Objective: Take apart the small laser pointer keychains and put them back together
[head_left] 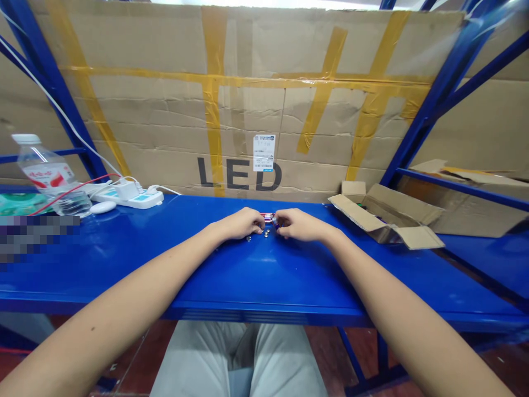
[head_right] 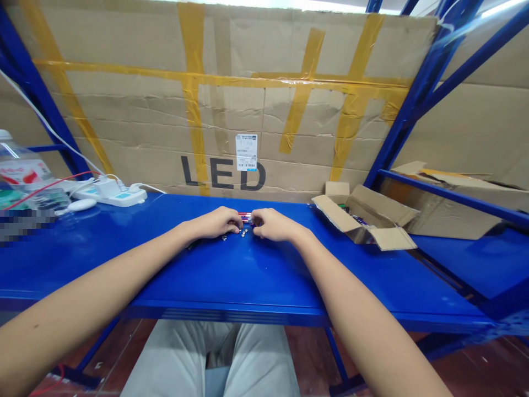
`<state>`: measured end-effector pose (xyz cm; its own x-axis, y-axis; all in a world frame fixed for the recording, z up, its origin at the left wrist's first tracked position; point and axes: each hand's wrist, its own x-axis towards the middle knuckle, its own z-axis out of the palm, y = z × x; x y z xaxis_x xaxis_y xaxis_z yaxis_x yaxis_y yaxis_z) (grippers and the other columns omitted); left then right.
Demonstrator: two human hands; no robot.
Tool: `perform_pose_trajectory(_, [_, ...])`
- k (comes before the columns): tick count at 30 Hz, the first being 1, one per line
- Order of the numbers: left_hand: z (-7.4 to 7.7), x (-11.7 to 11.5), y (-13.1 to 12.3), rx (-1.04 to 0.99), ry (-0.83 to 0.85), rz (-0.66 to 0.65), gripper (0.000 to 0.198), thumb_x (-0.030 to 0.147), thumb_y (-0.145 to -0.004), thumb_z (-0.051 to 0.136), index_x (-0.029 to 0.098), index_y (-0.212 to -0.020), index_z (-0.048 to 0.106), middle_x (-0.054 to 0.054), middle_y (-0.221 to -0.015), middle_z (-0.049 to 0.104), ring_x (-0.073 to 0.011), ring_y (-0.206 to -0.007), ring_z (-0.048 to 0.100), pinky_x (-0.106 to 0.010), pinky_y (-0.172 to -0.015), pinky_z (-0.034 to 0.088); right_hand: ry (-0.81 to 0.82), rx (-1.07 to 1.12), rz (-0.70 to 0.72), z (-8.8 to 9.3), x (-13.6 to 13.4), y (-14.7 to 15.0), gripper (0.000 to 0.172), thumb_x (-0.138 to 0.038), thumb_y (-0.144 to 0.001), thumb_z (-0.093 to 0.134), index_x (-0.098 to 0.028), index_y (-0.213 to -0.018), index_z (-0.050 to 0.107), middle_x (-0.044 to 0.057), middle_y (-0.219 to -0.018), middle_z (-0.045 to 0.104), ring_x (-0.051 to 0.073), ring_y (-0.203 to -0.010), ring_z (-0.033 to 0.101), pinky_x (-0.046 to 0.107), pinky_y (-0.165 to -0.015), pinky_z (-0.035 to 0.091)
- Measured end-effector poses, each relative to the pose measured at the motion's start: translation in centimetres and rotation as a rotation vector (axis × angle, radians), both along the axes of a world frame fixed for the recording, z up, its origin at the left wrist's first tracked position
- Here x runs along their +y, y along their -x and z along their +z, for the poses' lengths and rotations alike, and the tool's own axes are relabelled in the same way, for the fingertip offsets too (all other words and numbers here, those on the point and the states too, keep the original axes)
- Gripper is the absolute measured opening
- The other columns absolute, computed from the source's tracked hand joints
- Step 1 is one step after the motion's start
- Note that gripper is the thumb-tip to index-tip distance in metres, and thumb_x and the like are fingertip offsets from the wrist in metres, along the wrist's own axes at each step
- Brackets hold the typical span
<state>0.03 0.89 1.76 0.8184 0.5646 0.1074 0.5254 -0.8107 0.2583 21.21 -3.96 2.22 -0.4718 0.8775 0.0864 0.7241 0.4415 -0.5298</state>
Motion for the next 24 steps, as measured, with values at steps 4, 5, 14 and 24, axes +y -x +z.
perform_pose_trajectory(4, [-0.23,0.19,0.06,-0.017,-0.015,-0.018,0.015,0.017,-0.084,0.060,0.015,-0.092,0.073,-0.006,-0.090,0.067,-0.0176,-0.082,0.059,-0.026,-0.073,0.040,-0.003,-0.010,-0.008,-0.03,-0.03,0.02,0.011,-0.014,-0.071,0.054,-0.018,-0.081,0.054,0.000,-0.070,0.064,0.015,-0.065,0.059,0.025,-0.059,0.040])
perform_pose_trajectory(5, [-0.29,0.20,0.06,-0.027,-0.014,-0.024,0.015,0.017,-0.084,0.060,0.016,-0.092,0.073,-0.007,-0.091,0.068,-0.0177,-0.083,0.059,-0.026,-0.075,0.040,-0.001,-0.012,-0.012,0.00,-0.05,0.05,0.010,-0.014,-0.071,0.054,-0.018,-0.081,0.053,0.001,-0.070,0.064,0.015,-0.065,0.059,0.025,-0.059,0.040])
perform_pose_trajectory(14, [-0.80,0.11,-0.14,-0.082,0.111,0.082,0.009,0.016,-0.081,0.057,0.015,-0.083,0.066,-0.003,-0.079,0.066,-0.0158,-0.071,0.058,-0.025,-0.064,0.039,0.005,-0.018,-0.001,0.05,-0.15,0.19,0.011,-0.014,-0.073,0.053,-0.018,-0.084,0.054,0.002,-0.075,0.064,0.016,-0.067,0.060,0.025,-0.058,0.041])
perform_pose_trajectory(24, [-0.62,-0.70,-0.51,-0.024,-0.019,0.129,0.009,0.012,-0.078,0.054,0.018,-0.073,0.059,-0.003,-0.075,0.065,-0.0184,-0.071,0.058,-0.026,-0.061,0.034,0.010,-0.008,0.002,0.05,-0.16,0.24,0.016,-0.011,-0.072,0.053,-0.017,-0.086,0.056,0.001,-0.073,0.065,0.015,-0.066,0.060,0.024,-0.058,0.041])
